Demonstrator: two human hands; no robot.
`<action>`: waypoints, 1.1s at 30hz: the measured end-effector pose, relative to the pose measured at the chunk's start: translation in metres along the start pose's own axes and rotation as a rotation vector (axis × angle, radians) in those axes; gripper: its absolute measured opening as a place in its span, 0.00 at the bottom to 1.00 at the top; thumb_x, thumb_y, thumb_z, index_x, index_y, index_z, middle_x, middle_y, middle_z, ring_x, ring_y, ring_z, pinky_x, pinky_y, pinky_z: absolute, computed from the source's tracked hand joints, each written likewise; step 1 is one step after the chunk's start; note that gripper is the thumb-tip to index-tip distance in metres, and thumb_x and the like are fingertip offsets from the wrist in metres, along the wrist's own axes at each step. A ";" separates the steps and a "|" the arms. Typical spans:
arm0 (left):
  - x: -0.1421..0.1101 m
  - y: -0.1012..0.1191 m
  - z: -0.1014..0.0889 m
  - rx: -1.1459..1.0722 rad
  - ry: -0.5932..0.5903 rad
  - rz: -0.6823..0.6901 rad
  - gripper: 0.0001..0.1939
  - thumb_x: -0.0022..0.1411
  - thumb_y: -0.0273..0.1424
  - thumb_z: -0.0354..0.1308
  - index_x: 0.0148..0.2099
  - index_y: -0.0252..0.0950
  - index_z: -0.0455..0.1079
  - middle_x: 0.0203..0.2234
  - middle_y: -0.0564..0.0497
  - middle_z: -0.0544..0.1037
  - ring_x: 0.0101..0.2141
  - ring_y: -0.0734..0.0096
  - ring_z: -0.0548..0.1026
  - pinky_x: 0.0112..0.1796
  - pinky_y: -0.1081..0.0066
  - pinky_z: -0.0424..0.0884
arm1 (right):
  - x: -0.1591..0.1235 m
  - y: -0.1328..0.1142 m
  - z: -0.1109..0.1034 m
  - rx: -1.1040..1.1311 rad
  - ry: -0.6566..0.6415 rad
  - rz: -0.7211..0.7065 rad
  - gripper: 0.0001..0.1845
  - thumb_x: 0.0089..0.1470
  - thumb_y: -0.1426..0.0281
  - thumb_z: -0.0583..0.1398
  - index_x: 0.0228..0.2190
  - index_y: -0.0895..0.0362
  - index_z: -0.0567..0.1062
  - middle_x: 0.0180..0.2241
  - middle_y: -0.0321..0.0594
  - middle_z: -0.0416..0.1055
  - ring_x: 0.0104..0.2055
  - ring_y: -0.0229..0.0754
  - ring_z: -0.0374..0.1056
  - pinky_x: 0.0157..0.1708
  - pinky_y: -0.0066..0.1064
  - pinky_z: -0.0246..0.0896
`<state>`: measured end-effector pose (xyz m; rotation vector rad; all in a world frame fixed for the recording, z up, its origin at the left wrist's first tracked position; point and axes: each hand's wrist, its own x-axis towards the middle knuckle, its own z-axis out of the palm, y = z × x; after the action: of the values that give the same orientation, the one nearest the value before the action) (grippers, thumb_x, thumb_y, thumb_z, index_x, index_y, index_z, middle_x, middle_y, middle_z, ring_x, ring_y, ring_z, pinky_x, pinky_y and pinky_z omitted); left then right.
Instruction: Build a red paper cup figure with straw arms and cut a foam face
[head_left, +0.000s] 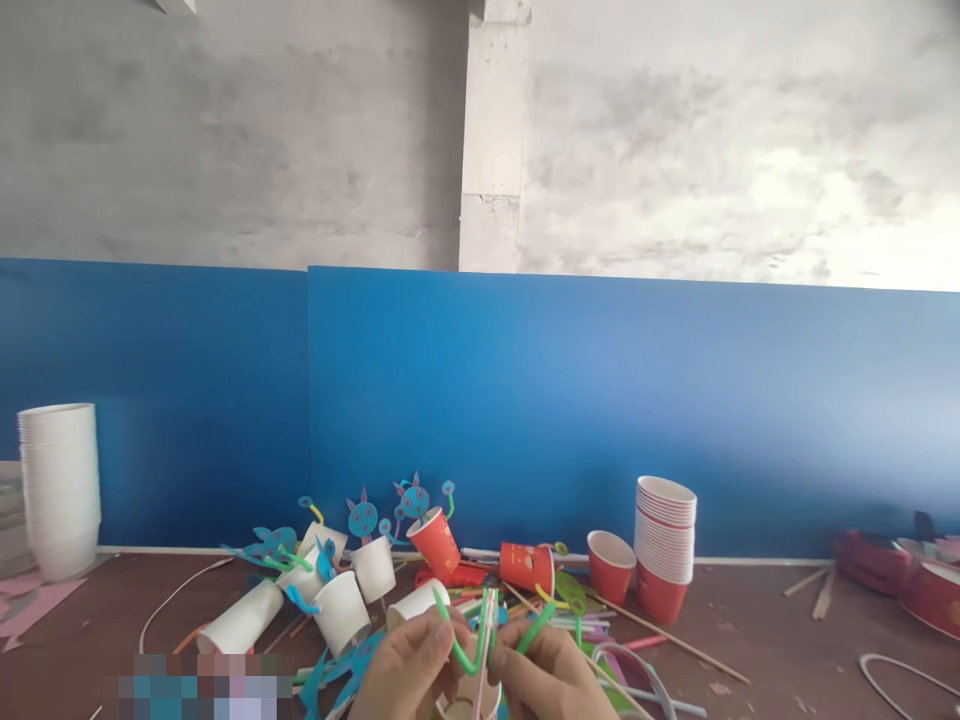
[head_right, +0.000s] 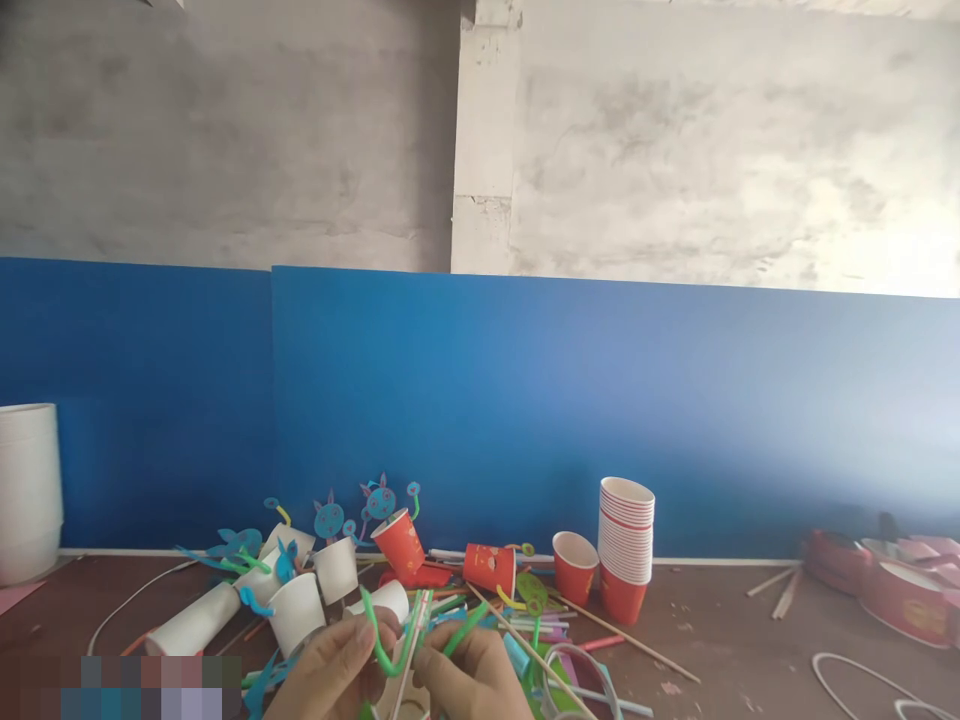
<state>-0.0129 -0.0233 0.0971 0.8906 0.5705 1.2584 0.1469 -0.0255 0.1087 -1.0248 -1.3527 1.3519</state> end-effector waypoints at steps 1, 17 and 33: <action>-0.001 0.001 0.001 -0.009 -0.029 -0.020 0.23 0.43 0.48 0.71 0.24 0.32 0.74 0.19 0.52 0.70 0.22 0.74 0.67 0.27 0.74 0.62 | -0.003 -0.002 0.003 -0.004 -0.025 -0.030 0.21 0.42 0.52 0.67 0.20 0.58 0.73 0.15 0.30 0.61 0.19 0.33 0.54 0.23 0.26 0.49; 0.007 0.010 -0.017 0.656 0.123 0.118 0.32 0.50 0.58 0.58 0.43 0.35 0.69 0.38 0.46 0.74 0.35 0.63 0.71 0.36 0.69 0.67 | -0.002 -0.020 -0.019 -0.006 0.239 -0.160 0.18 0.46 0.56 0.64 0.21 0.57 0.69 0.16 0.31 0.60 0.20 0.34 0.52 0.21 0.27 0.46; -0.005 -0.004 -0.021 1.382 -0.116 0.113 0.49 0.48 0.28 0.63 0.69 0.42 0.46 0.64 0.42 0.58 0.65 0.47 0.49 0.62 0.48 0.46 | -0.008 -0.039 -0.044 -0.188 0.571 -0.615 0.09 0.56 0.63 0.59 0.27 0.55 0.71 0.23 0.34 0.62 0.24 0.37 0.58 0.23 0.29 0.53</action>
<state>-0.0278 -0.0227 0.0815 2.1222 1.3442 0.7680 0.1940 -0.0258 0.1451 -0.9129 -1.2160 0.4347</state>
